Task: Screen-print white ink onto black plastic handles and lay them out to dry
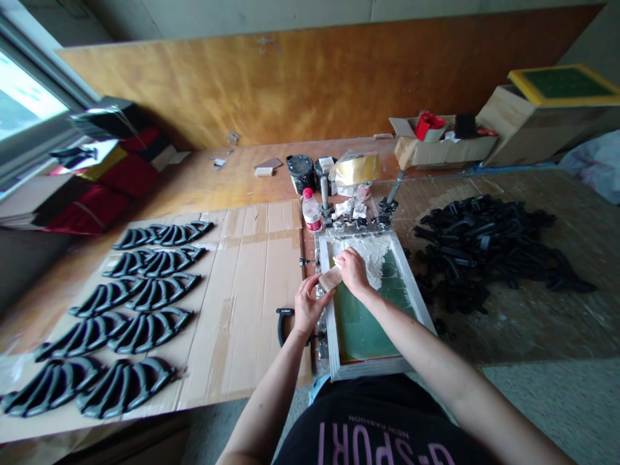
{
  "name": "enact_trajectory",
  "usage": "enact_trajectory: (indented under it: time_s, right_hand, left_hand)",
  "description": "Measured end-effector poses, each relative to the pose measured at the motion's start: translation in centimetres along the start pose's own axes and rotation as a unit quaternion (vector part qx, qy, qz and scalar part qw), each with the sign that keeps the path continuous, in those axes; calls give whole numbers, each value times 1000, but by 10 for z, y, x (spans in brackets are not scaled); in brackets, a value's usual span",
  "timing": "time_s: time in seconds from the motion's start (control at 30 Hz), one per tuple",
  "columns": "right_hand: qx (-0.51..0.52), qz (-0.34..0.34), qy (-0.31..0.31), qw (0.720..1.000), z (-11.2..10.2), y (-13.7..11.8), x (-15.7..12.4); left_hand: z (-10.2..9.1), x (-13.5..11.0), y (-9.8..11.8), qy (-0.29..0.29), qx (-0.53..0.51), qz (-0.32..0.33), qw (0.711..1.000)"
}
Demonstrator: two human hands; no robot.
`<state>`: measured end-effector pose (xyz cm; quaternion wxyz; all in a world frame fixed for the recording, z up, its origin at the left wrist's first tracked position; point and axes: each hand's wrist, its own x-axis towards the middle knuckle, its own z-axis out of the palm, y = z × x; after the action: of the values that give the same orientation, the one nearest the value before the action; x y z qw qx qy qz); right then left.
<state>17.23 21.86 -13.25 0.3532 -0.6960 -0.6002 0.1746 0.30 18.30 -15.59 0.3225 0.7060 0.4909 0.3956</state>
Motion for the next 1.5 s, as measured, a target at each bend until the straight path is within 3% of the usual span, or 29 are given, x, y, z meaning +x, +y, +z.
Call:
enact_trajectory:
  time_s: [0.37,0.6,0.73,0.8,0.9,1.0,1.07,1.17,1.27,1.37,1.43,1.5]
  right_hand:
    - [-47,-44,-13,998,-5,10,4]
    - [-81,-73,13,994,-55,8,1]
    - [47,-10,93,994,-79,13,-5]
    - [179,70,123,974,-85,16,-10]
    - [418,182,116,883,-91,16,-19]
    - [576,216,80,784,-98,10,-27]
    - [615,221,67,754,-103,5,-31]
    - [624,223,59,747,-110,-3,-35]
    - [628,213,36,748,-112,-13,-38]
    - [636,197,-1,747,-110,-28,-40]
    - [636,186,-32,749,-106,-40,-44]
    - [629,175,-71,754,-102,-51,-48]
  left_hand:
    - [2,-1,-2,10,-30,-6,999]
    - [2,-1,1,12,-38,-8,999]
    - [3,-2,2,7,-34,-9,999]
    - [3,-3,1,4,-31,-9,999]
    - [4,-5,-1,-6,-27,-14,1000]
    - [1,-10,-4,-21,-23,-29,999]
    - [-4,-13,-2,-6,-8,-30,999]
    - [-12,-19,11,65,31,-15,997]
    - [-15,-26,40,116,13,-22,993]
    - [-7,-35,79,59,-109,-102,987]
    - [2,-41,101,18,-216,-178,960]
    - [11,-45,118,25,-297,-223,928]
